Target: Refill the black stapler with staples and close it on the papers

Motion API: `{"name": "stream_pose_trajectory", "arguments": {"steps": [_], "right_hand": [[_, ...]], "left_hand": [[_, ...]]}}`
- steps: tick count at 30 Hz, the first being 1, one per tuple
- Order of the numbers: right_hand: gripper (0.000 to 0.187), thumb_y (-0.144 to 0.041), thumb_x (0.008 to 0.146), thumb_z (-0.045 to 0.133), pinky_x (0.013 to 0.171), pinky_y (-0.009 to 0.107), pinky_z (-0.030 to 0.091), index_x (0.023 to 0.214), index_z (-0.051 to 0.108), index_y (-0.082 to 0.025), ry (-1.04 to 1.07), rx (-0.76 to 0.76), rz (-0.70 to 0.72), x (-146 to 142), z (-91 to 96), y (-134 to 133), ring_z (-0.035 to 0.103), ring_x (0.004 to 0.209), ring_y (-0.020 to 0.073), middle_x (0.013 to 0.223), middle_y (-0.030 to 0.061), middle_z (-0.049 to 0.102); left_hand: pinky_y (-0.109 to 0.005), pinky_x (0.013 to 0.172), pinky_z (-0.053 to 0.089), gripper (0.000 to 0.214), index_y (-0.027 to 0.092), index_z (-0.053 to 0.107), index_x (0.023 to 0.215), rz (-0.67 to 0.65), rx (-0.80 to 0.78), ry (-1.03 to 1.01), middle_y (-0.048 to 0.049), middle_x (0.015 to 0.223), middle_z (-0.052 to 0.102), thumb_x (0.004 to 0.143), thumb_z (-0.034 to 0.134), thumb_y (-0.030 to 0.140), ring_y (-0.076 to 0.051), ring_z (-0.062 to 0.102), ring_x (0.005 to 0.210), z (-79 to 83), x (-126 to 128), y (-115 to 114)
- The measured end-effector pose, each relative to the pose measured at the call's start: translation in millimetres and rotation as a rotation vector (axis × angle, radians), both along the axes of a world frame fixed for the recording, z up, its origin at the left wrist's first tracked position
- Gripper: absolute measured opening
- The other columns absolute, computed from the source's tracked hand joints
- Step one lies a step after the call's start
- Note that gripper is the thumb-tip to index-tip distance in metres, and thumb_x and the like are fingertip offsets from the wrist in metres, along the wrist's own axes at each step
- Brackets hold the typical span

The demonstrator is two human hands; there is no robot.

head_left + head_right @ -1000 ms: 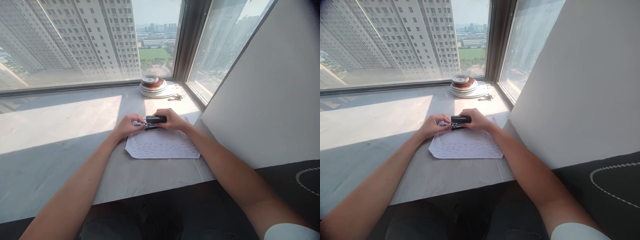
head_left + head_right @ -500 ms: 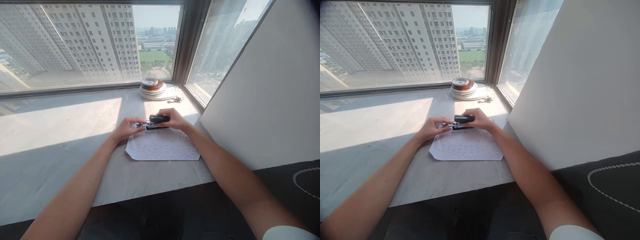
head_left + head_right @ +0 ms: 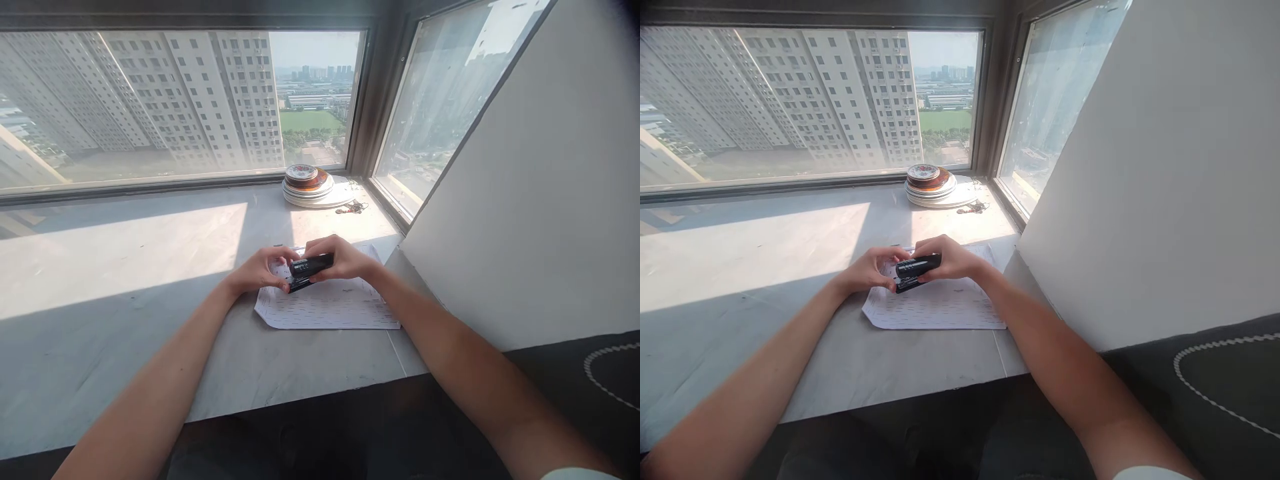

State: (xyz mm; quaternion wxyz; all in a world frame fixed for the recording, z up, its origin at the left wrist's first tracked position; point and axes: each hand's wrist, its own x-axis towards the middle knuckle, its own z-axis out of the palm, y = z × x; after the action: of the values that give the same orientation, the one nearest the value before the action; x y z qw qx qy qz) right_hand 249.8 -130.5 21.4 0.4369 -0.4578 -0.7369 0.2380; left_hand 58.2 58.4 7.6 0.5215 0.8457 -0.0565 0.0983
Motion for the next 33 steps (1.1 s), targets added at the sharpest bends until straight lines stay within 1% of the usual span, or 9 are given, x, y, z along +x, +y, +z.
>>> {"name": "stream_pose_trajectory", "arguments": {"steps": [2, 10, 12, 15, 18, 23, 25, 28, 33], "right_hand": [[0.030, -0.039, 0.084, 0.080, 0.068, 0.027, 0.044, 0.106, 0.075, -0.018, -0.001, 0.008, 0.041, -11.3, -1.0, 2.1, 0.058, 0.077, 0.0134, 0.092, 0.0018, 0.066], [0.033, -0.040, 0.087, 0.080, 0.075, 0.031, 0.048, 0.113, 0.073, -0.020, 0.003, 0.041, -0.060, -24.8, -4.2, 4.1, 0.059, 0.083, 0.0171, 0.093, 0.0034, 0.066], [0.035, -0.041, 0.084, 0.082, 0.083, 0.034, 0.050, 0.112, 0.073, -0.021, -0.014, 0.038, -0.060, -25.3, -2.1, 4.3, 0.060, 0.093, 0.0203, 0.103, 0.0060, 0.067], [0.036, -0.044, 0.081, 0.085, 0.090, 0.036, 0.050, 0.106, 0.075, -0.021, -0.073, -0.026, -0.029, -25.5, 2.0, 3.8, 0.059, 0.102, 0.0220, 0.112, 0.0077, 0.064], [0.033, -0.046, 0.084, 0.082, 0.078, 0.030, 0.048, 0.101, 0.074, -0.019, -0.125, -0.171, 0.109, -29.5, 3.4, 3.3, 0.059, 0.085, 0.0170, 0.100, 0.0040, 0.065], [0.043, -0.053, 0.084, 0.081, 0.078, 0.028, 0.049, 0.110, 0.075, -0.018, -0.091, -0.198, 0.332, -53.3, -1.8, 10.8, 0.063, 0.086, 0.0172, 0.101, 0.0050, 0.068], [0.049, -0.058, 0.083, 0.080, 0.088, 0.031, 0.050, 0.111, 0.075, -0.019, -0.065, -0.153, 0.341, -61.4, -4.0, 15.4, 0.065, 0.096, 0.0206, 0.107, 0.0077, 0.070], [0.053, -0.065, 0.087, 0.072, 0.102, 0.039, 0.047, 0.114, 0.076, -0.020, -0.012, -0.093, 0.236, -63.1, -4.6, 19.4, 0.063, 0.109, 0.0253, 0.115, 0.0107, 0.070], [0.050, -0.059, 0.104, 0.048, 0.106, 0.040, 0.045, 0.116, 0.076, -0.019, -0.013, -0.157, 0.254, -55.4, -3.3, 19.5, 0.062, 0.114, 0.0246, 0.118, 0.0110, 0.071]], "left_hand": [[-0.036, 0.082, 0.045, 0.063, 0.023, 0.076, 0.107, 0.009, 0.016, 0.010, -0.0070, 0.098, 0.073, 0.054, 0.099, 0.048, -0.024, 0.063, 0.093, -2.0, -0.2, 1.2], [-0.032, 0.077, 0.040, 0.066, 0.021, 0.073, 0.097, 0.033, -0.017, -0.036, -0.0046, 0.089, 0.064, 0.053, 0.095, 0.064, -0.021, 0.053, 0.086, 3.6, -5.1, 1.2], [-0.031, 0.070, 0.038, 0.072, 0.020, 0.072, 0.096, 0.061, -0.111, -0.066, -0.0026, 0.080, 0.059, 0.052, 0.089, 0.075, -0.018, 0.050, 0.077, 4.2, -4.9, 0.6], [-0.029, 0.060, 0.037, 0.071, 0.020, 0.072, 0.093, 0.275, -0.347, -0.205, 0.0015, 0.066, 0.045, 0.071, 0.067, 0.087, -0.015, 0.042, 0.062, 5.5, -4.0, 4.0], [-0.026, 0.053, 0.037, 0.059, 0.020, 0.069, 0.082, 0.503, -0.606, -0.351, 0.0034, 0.060, 0.034, 0.088, 0.057, 0.078, -0.012, 0.037, 0.054, 8.3, -3.8, 12.0], [-0.021, 0.043, 0.031, 0.049, 0.019, 0.062, 0.073, 0.608, -0.871, -0.452, 0.0057, 0.055, 0.028, 0.095, 0.060, 0.063, -0.009, 0.029, 0.045, 12.2, -4.3, 20.9], [-0.020, 0.042, 0.032, 0.047, 0.019, 0.061, 0.072, 0.635, -0.893, -0.456, 0.0057, 0.054, 0.030, 0.097, 0.059, 0.059, -0.008, 0.031, 0.043, 12.6, -4.7, 21.7], [-0.019, 0.042, 0.031, 0.044, 0.019, 0.060, 0.072, 0.667, -0.927, -0.477, 0.0059, 0.054, 0.030, 0.099, 0.058, 0.053, -0.007, 0.033, 0.042, 12.2, -5.3, 23.9], [-0.019, 0.041, 0.028, 0.042, 0.019, 0.059, 0.071, 0.689, -0.990, -0.493, 0.0067, 0.052, 0.029, 0.099, 0.058, 0.049, -0.007, 0.031, 0.041, 11.6, -6.5, 30.2]]}}
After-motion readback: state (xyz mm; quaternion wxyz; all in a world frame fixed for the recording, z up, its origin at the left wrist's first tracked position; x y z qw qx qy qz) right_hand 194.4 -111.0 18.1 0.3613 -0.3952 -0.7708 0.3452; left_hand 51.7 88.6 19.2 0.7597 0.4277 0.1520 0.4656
